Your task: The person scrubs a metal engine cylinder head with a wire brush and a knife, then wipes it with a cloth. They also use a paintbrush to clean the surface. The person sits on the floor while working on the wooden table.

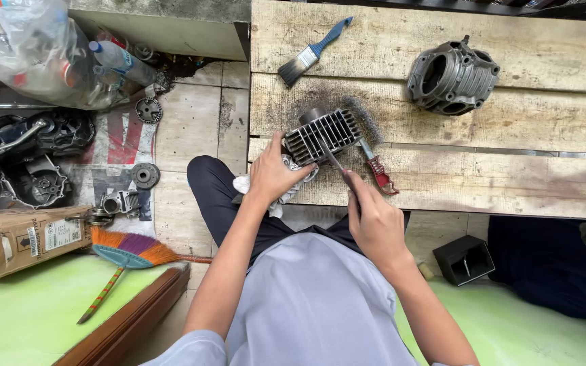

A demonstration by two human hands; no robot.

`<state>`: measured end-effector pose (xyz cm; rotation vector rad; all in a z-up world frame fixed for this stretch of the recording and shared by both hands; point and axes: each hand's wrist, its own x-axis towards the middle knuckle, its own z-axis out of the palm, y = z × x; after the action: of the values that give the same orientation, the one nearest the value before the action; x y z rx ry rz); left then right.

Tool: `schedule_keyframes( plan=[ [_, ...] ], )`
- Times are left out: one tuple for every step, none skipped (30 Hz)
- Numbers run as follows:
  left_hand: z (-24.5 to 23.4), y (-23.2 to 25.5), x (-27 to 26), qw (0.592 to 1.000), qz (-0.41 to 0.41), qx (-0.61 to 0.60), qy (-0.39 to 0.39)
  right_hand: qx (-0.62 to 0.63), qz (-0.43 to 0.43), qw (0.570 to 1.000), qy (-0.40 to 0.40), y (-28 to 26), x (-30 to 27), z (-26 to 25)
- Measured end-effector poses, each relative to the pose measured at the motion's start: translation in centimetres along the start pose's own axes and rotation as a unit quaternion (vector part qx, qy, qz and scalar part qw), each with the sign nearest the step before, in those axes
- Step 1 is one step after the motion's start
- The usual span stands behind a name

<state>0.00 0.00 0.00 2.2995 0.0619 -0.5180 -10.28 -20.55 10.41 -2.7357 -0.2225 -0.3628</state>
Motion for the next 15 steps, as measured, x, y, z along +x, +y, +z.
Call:
schedule_keyframes(
  plan=[
    [-0.1, -0.1, 0.4, 1.000, 0.000, 0.001, 0.002, 0.001, -0.001, 1.000, 0.001, -0.1, 0.2, 0.1],
    [-0.2, -0.2, 0.8, 1.000, 0.012, 0.022, 0.001, -0.041, -0.011, 0.999, -0.007, -0.1, 0.4, 0.2],
    [-0.2, -0.4, 1.0, 0.999, 0.024, 0.044, -0.001, -0.082, -0.019, 0.996, -0.016, -0.3, 0.4, 0.2],
    [-0.5, -0.2, 0.6, 0.999, 0.022, 0.046, -0.001, -0.080, -0.019, 0.996, -0.016, -0.8, 0.7, 0.1],
    [-0.5, 0.1, 0.3, 0.999, 0.028, 0.044, 0.007, -0.088, -0.007, 0.996, -0.035, -1.2, 0.8, -0.2],
    [-0.4, 0.5, 0.0, 0.998, 0.033, 0.043, 0.015, -0.095, 0.005, 0.994, -0.053, -1.5, 1.0, -0.5],
    [-0.3, 0.3, -0.1, 0.998, 0.035, 0.044, 0.014, -0.095, 0.007, 0.994, -0.051, -1.5, 0.9, 0.1],
    [-0.2, 0.1, -0.1, 0.998, 0.040, 0.033, 0.023, -0.116, 0.018, 0.989, -0.089, -1.4, 0.7, 0.7],
    [0.2, -0.1, -0.6, 0.998, 0.043, 0.021, 0.027, -0.137, 0.031, 0.981, -0.130, -1.5, 0.2, 1.1],
    [0.4, -0.4, -0.3, 0.999, 0.044, 0.022, 0.022, -0.137, 0.036, 0.981, -0.133, -1.4, 0.3, 1.7],
    [0.6, -0.8, -0.2, 0.998, 0.056, 0.026, 0.033, -0.161, 0.021, 0.978, -0.128, -1.5, 0.3, 2.2],
    [0.7, -1.1, -0.2, 0.996, 0.068, 0.030, 0.043, -0.185, 0.007, 0.975, -0.123, -1.5, 0.3, 2.7],
    [0.9, -1.2, -0.2, 0.996, 0.069, 0.032, 0.044, -0.184, 0.007, 0.975, -0.121, -1.9, 0.7, 2.7],
    [1.0, -1.2, -0.2, 0.996, 0.072, 0.023, 0.046, -0.169, 0.013, 0.974, -0.149, -2.3, 1.2, 2.7],
    [1.3, -1.2, -0.3, 0.996, 0.075, 0.013, 0.044, -0.154, 0.023, 0.971, -0.179, -2.8, 1.5, 2.5]
  ],
)
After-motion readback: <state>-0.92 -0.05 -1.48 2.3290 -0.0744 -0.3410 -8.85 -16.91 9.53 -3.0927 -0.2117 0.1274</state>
